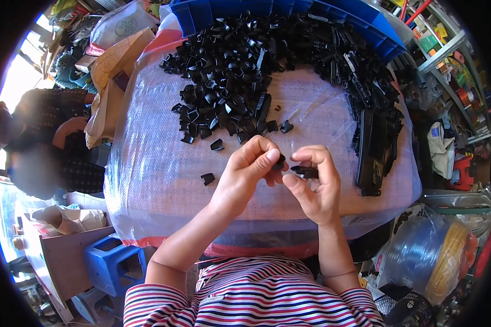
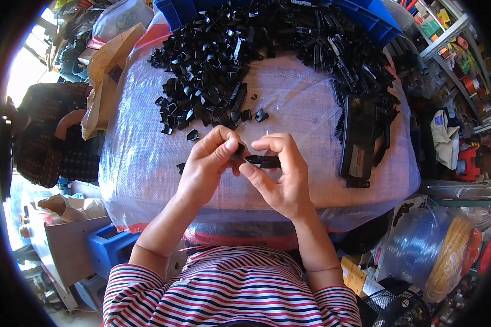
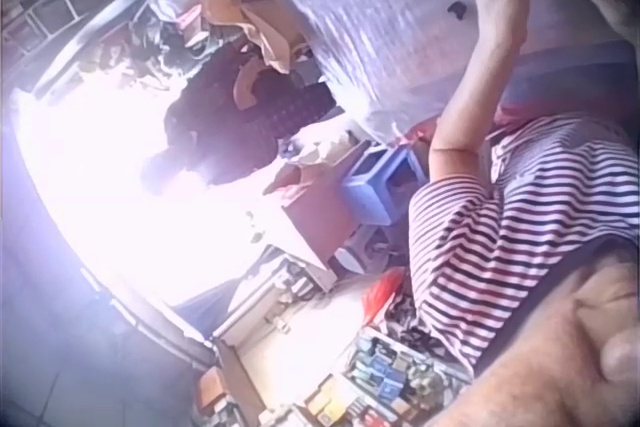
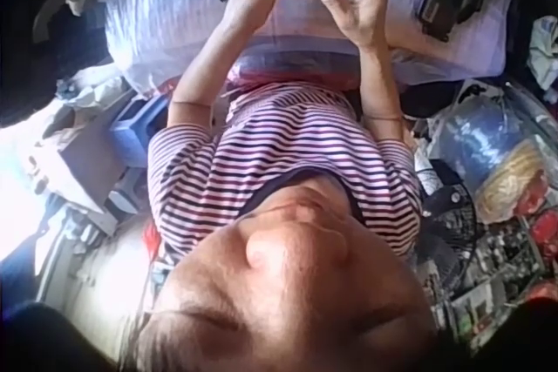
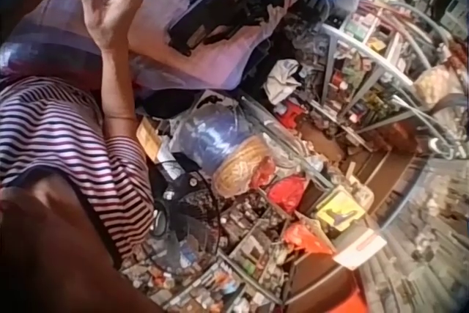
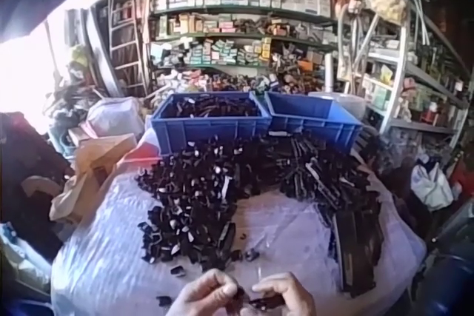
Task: Assembling small black plastic components by hand on a workbench.
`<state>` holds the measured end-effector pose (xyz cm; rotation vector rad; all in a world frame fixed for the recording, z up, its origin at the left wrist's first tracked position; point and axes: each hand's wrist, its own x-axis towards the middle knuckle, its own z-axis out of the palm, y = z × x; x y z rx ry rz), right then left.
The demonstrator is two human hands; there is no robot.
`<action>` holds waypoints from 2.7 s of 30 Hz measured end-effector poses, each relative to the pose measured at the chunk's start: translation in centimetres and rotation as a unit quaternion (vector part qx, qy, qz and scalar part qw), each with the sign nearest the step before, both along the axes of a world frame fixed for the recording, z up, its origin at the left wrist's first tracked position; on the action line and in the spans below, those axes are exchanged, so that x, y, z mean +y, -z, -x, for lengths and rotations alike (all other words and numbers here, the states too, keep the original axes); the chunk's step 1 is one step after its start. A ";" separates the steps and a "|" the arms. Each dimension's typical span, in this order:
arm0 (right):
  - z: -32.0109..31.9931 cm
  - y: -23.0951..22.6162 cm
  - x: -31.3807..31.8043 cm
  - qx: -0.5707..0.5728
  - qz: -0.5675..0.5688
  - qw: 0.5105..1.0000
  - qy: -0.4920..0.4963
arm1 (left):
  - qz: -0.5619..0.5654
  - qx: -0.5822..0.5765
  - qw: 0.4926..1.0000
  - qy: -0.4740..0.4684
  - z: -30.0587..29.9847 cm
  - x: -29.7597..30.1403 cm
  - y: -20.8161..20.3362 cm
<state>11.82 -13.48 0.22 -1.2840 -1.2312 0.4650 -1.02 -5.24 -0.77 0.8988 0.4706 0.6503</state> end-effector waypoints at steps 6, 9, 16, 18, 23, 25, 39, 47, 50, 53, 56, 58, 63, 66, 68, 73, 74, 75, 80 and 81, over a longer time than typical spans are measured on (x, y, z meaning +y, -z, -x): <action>-0.7 -0.1 -0.2 -0.040 0.032 0.998 -0.033 | -0.260 0.131 0.957 -0.004 -0.1 -0.4 -1.2; -0.7 0.8 -0.2 -0.091 -0.011 0.996 -0.021 | -0.039 0.025 0.999 0.013 -0.5 -0.6 -0.8; 0.3 0.0 -0.7 -0.017 0.046 0.998 0.045 | 0.113 -0.017 0.993 0.008 -0.7 -0.2 0.3; -1.0 0.3 -1.0 -0.153 -0.005 0.988 0.020 | 0.087 0.000 0.996 -0.004 -0.7 -0.2 0.1; -0.2 -0.7 -2.2 -0.089 0.074 0.992 0.040 | 0.006 0.009 0.999 -0.032 -0.8 -0.1 -0.1; 0.0 -0.8 -2.6 -0.038 0.104 0.992 0.063 | -0.014 0.014 0.999 -0.030 -0.8 -0.1 -0.1; 0.4 -0.7 -2.2 -0.041 0.134 0.990 0.019 | -0.310 0.160 0.931 -0.107 -0.5 -1.4 -0.8; 4.1 0.0 0.1 -0.015 0.075 0.996 0.046 | -0.303 0.110 0.919 -0.228 0.1 -2.6 -0.3; 3.7 -0.6 1.3 -0.061 0.119 0.990 -0.043 | -0.117 -0.020 0.974 -0.192 1.8 -2.3 -0.3; 4.5 -0.8 1.5 -0.157 0.099 0.973 -0.137 | -0.060 -0.077 0.956 -0.277 5.2 0.4 -0.9; 6.1 1.2 2.1 -0.319 0.027 0.931 -0.175 | -0.009 -0.164 0.937 -0.310 9.9 3.4 -0.9; 6.5 2.0 2.4 -0.417 -0.017 0.884 -0.210 | 0.011 -0.173 0.937 -0.303 10.8 3.5 -1.1; 2.3 -0.1 6.7 -0.360 -0.029 0.926 -0.110 | -0.015 -0.017 0.978 -0.210 10.0 3.9 0.9; -2.5 0.0 10.0 -0.468 -0.036 0.883 -0.025 | -0.293 0.316 0.858 -0.280 7.5 4.7 1.3; -4.3 0.9 11.3 -0.479 -0.004 0.876 -0.064 | -0.483 0.414 0.726 -0.260 6.3 5.4 1.6; -5.0 1.1 10.8 -0.499 0.028 0.863 -0.075 | -0.539 0.473 0.680 -0.156 4.6 4.3 1.3; -5.0 1.0 10.6 -0.505 0.024 0.859 -0.079 | -0.566 0.458 0.673 -0.131 4.6 4.4 1.3; -5.1 0.9 10.3 -0.505 0.025 0.859 -0.078 | -0.598 0.428 0.661 -0.148 4.7 4.4 1.6; -5.2 -0.4 8.2 -0.214 0.064 0.975 -0.007 | -0.378 0.354 0.843 -0.145 4.3 4.4 -0.2; -5.2 -0.5 7.7 -0.113 0.077 0.990 -0.029 | -0.308 0.287 0.901 -0.104 4.1 4.6 -0.2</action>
